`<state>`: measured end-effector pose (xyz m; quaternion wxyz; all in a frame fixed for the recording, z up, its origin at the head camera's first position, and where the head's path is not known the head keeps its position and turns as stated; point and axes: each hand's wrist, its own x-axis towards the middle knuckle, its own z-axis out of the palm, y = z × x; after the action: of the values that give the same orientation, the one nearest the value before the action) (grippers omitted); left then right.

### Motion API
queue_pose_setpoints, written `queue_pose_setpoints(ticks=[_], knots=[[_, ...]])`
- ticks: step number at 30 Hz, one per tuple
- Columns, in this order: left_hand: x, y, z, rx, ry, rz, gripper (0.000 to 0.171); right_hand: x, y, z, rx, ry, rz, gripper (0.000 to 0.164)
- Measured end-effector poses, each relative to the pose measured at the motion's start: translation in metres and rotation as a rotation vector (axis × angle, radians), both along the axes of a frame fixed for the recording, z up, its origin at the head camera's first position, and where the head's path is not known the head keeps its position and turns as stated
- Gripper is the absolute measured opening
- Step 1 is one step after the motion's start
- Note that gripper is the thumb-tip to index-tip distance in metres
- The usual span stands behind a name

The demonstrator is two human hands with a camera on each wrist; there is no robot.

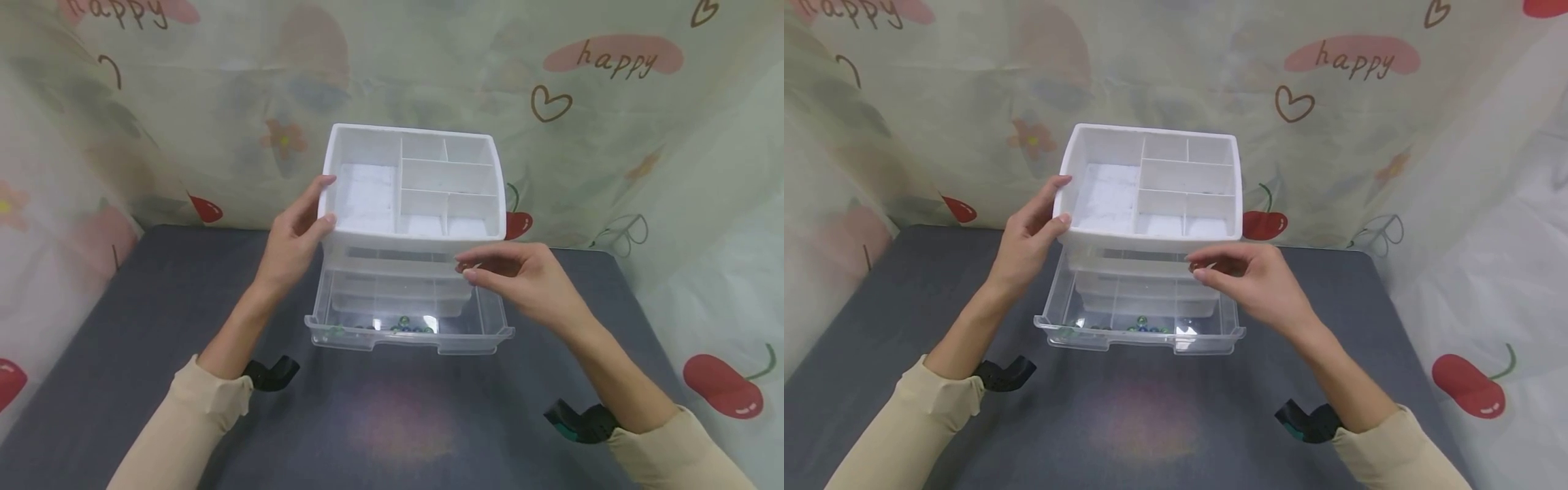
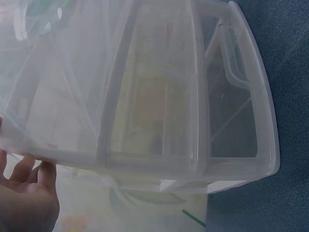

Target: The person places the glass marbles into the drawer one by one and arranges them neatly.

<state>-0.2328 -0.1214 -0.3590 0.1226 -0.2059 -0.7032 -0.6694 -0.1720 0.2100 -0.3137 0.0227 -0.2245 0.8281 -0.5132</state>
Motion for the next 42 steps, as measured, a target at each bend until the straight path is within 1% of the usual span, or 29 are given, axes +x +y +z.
queue_pose_setpoints(ticks=[9, 16, 23, 26, 32, 42], knots=[[0.001, 0.0, 0.001, 0.006, 0.006, -0.005, 0.051, -0.009, -0.022, 0.004, -0.007, -0.047, 0.058, 0.024], [0.001, 0.0, 0.0, -0.002, 0.005, 0.001, 0.051, -0.013, -0.038, 0.004, 0.04, -0.096, 0.086, 0.021], [0.001, 0.0, 0.0, 0.0, 0.002, -0.001, 0.05, -0.016, -0.051, 0.001, 0.063, -0.158, 0.105, 0.02], [0.0, 0.0, 0.0, -0.002, 0.007, -0.004, 0.05, -0.018, -0.057, -0.002, 0.067, -0.163, 0.117, 0.02], [0.0, 0.001, -0.001, -0.006, 0.011, -0.011, 0.049, -0.023, -0.066, -0.006, 0.099, -0.197, 0.11, 0.021], [0.001, 0.001, 0.0, 0.009, 0.005, -0.006, 0.05, -0.027, -0.069, -0.01, 0.18, -0.26, 0.108, 0.022]])
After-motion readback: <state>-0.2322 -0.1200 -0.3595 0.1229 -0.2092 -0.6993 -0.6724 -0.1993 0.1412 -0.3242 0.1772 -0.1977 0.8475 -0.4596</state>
